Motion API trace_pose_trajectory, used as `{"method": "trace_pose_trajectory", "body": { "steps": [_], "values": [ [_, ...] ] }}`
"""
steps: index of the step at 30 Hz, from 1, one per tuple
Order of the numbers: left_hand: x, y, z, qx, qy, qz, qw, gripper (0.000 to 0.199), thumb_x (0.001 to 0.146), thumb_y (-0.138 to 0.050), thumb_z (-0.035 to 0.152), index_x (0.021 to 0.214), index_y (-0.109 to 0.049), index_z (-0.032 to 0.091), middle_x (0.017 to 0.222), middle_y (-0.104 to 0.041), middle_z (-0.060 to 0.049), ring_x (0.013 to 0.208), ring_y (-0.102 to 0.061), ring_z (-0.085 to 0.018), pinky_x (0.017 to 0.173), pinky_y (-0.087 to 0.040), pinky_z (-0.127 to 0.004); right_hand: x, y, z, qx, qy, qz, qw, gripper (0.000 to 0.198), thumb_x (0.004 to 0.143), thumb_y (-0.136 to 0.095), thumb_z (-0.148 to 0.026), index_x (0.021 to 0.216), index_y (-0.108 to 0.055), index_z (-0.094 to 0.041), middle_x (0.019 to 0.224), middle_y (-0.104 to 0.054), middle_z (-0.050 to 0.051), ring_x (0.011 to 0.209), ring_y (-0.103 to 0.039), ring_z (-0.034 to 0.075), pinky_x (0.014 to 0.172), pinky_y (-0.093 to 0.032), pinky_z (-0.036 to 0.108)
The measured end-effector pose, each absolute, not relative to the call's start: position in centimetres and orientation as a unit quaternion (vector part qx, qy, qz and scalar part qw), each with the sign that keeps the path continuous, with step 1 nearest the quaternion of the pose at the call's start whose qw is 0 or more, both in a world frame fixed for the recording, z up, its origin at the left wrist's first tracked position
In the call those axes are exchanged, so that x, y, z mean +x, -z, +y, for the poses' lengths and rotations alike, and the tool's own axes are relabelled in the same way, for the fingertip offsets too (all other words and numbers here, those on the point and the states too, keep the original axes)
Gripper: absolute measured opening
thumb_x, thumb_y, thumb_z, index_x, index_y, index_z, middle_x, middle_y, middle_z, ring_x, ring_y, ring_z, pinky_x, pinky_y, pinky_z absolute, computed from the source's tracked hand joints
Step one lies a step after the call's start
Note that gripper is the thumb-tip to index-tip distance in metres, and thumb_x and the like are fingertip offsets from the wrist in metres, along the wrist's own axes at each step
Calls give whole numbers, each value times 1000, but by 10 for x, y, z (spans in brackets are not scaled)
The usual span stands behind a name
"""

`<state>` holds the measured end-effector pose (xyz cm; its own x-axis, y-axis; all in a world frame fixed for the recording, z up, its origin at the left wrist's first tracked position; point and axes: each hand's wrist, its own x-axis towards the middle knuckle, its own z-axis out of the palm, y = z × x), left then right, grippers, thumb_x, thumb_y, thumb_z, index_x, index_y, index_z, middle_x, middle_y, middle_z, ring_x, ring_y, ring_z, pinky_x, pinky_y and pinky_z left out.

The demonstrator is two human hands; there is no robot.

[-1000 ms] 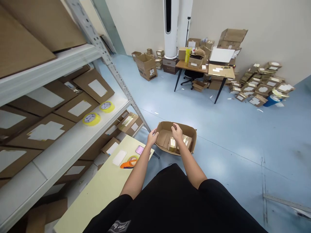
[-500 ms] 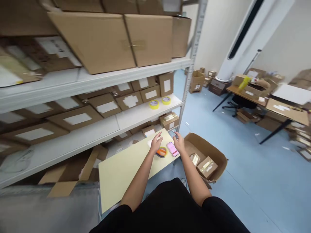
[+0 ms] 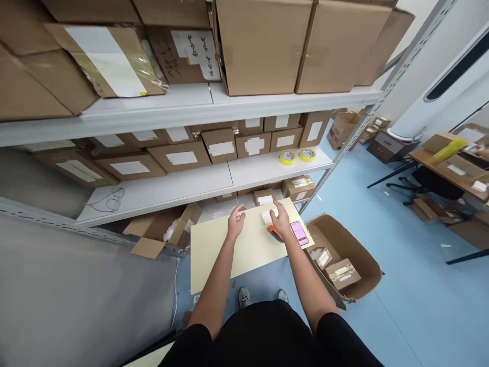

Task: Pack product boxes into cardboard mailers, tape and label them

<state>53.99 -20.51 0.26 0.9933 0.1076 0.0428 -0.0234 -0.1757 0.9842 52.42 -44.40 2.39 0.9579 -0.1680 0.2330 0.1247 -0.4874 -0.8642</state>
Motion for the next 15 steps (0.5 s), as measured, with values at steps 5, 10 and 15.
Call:
{"method": "trace_pose_trajectory", "body": {
  "steps": [5,10,15],
  "values": [
    [518,33,-229,769,-33,71,635,44,96,-60,20,140,-66,25,149,-63,-10,140,-57,-26,112,-51,-40,513,31,-473,-867,117,44,483,52,95,-53,-42,140,-65,-19,145,-65,15,136,-57,31,116,-46,50],
    [481,80,-265,776,-7,114,620,45,96,-61,21,140,-65,26,149,-63,-9,139,-58,-27,109,-54,-41,498,103,-500,-895,66,93,430,55,97,-47,-38,143,-59,-11,140,-65,21,131,-60,32,110,-51,46],
    [443,116,-288,776,8,153,611,41,96,-62,21,136,-67,24,143,-67,-11,135,-61,-25,106,-56,-39,487,168,-513,-938,-77,52,333,48,95,-51,-29,139,-61,-13,137,-67,18,132,-56,32,112,-48,43]
  ]
}}
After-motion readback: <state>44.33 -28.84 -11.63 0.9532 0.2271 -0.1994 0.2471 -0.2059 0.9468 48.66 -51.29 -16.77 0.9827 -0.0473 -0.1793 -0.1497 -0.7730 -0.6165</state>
